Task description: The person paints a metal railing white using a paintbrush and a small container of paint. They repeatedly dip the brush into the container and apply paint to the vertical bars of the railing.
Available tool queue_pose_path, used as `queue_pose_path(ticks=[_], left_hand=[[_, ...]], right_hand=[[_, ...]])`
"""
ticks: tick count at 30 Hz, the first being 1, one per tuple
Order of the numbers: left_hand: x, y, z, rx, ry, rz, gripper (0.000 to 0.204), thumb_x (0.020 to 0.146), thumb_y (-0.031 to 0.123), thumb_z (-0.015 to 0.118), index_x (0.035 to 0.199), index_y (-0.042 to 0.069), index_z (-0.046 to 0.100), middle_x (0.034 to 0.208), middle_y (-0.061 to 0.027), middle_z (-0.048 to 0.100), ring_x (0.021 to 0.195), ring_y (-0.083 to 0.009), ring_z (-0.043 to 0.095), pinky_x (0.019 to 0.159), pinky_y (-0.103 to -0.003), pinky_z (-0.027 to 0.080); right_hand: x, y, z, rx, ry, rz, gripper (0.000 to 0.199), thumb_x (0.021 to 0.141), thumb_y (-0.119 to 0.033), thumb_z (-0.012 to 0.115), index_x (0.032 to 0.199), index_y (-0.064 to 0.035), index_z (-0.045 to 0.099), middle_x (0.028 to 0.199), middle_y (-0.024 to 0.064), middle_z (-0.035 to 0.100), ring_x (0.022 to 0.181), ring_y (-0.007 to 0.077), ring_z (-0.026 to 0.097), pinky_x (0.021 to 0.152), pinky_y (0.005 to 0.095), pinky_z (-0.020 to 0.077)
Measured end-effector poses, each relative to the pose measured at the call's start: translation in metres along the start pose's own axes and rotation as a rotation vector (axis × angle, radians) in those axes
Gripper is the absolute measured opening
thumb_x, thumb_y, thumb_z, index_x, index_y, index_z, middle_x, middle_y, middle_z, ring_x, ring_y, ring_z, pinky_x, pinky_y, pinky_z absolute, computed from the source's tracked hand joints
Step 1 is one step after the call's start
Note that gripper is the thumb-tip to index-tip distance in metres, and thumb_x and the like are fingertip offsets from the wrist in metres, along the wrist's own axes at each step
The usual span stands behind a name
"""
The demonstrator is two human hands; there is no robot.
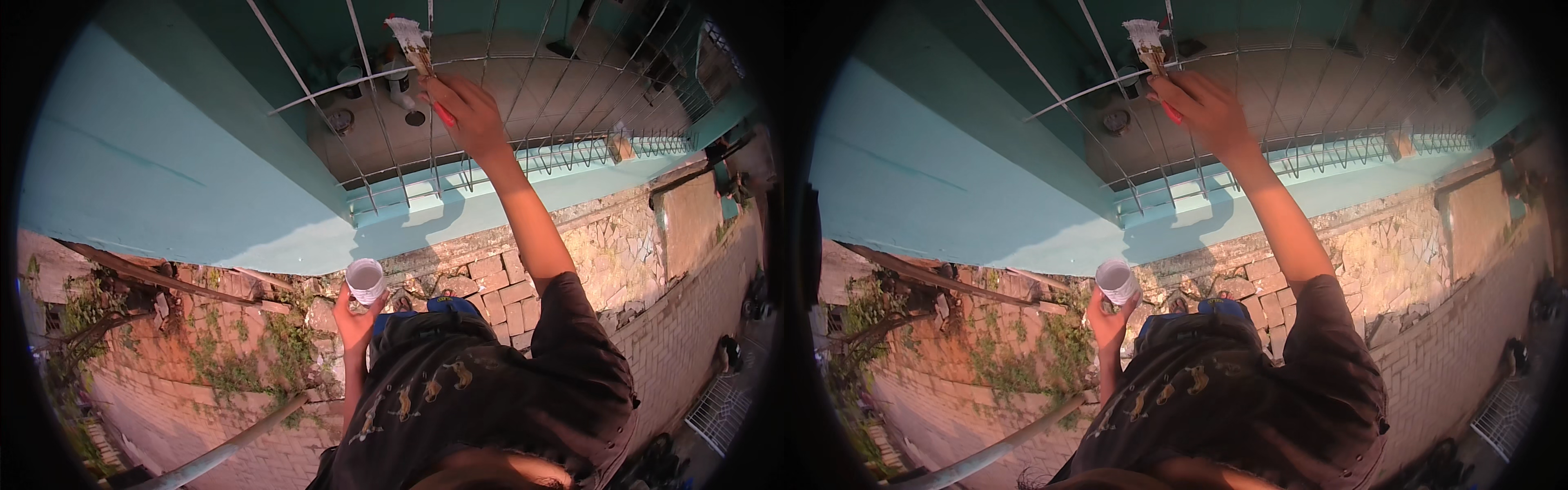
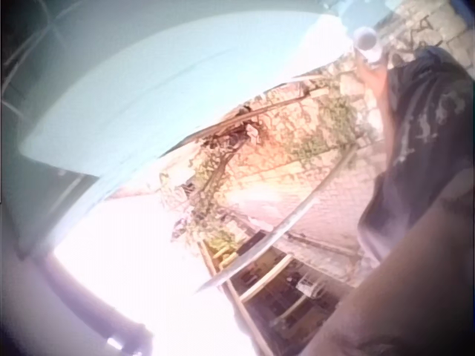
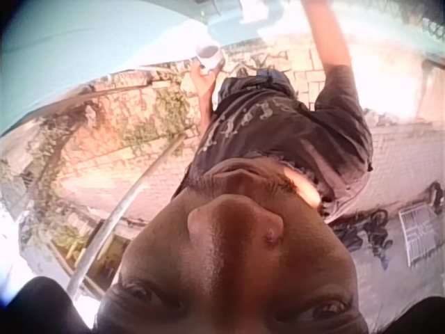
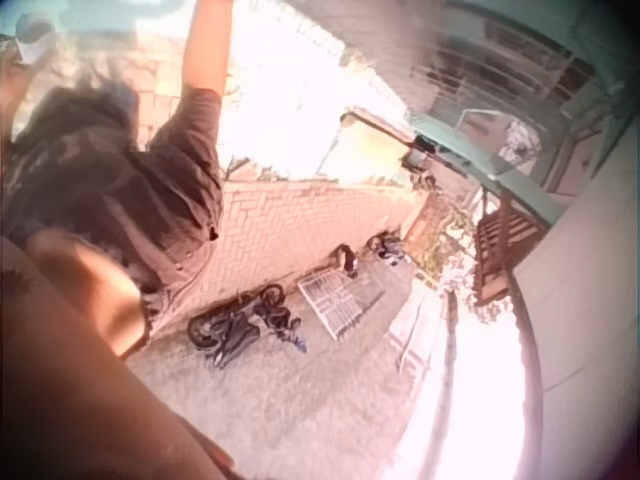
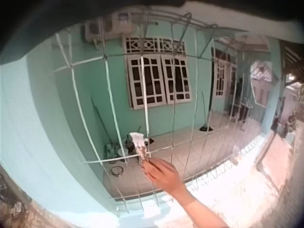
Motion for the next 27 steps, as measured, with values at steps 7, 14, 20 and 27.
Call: queue_pose_path(ticks=[7, 14, 20, 27], left_hand=[[0.000, -0.003, -0.002, -0.021, 0.001, 0.006, 0.051, 0.079, 0.008, 0.085, 0.125, 0.000, 0.065, 0.113, -0.0073, 0.073, 0.105, -0.0151, 0.066, 0.097, -0.033, 0.049], [0.000, -0.004, -0.002, -0.041, 0.013, -0.013, 0.050, 0.079, 0.007, 0.085, 0.125, 0.000, 0.066, 0.113, -0.0074, 0.072, 0.106, -0.0150, 0.065, 0.097, -0.033, 0.048], [0.001, -0.001, -0.001, -0.035, -0.005, 0.007, 0.047, 0.080, 0.006, 0.084, 0.123, 0.000, 0.066, 0.112, -0.0068, 0.072, 0.105, -0.0144, 0.065, 0.096, -0.033, 0.048], [0.002, -0.003, 0.000, -0.018, -0.033, 0.025, 0.048, 0.080, 0.006, 0.084, 0.124, 0.001, 0.066, 0.113, -0.0065, 0.072, 0.104, -0.0142, 0.065, 0.095, -0.032, 0.049]], right_hand=[[-0.017, 0.025, -0.003, 0.460, 0.250, 0.515, 0.020, 0.103, -0.007, 0.061, 0.121, 0.0020, 0.064, 0.097, 0.0148, 0.076, 0.085, 0.0201, 0.075, 0.080, 0.0312, 0.0580], [-0.017, 0.023, -0.008, 0.308, 0.280, 0.446, 0.021, 0.103, -0.006, 0.060, 0.122, 0.0014, 0.062, 0.099, 0.0173, 0.076, 0.091, 0.0240, 0.076, 0.084, 0.0316, 0.0574], [-0.032, -0.002, -0.005, 0.138, 0.024, 0.250, 0.038, 0.084, 0.010, 0.068, 0.121, -0.0007, 0.064, 0.100, 0.0135, 0.075, 0.088, 0.0271, 0.074, 0.079, 0.0311, 0.0577], [-0.018, 0.007, 0.001, 0.008, 0.090, 0.097, 0.043, 0.080, -0.003, 0.081, 0.120, -0.0118, 0.066, 0.094, 0.0074, 0.071, 0.079, 0.0263, 0.070, 0.065, 0.0352, 0.0561]])
Point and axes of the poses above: each hand's wrist, its own x-axis towards the middle knuckle, its own z-axis out of the palm, y = z × x, the point moved 1 cm from there along x, towards the middle knuckle
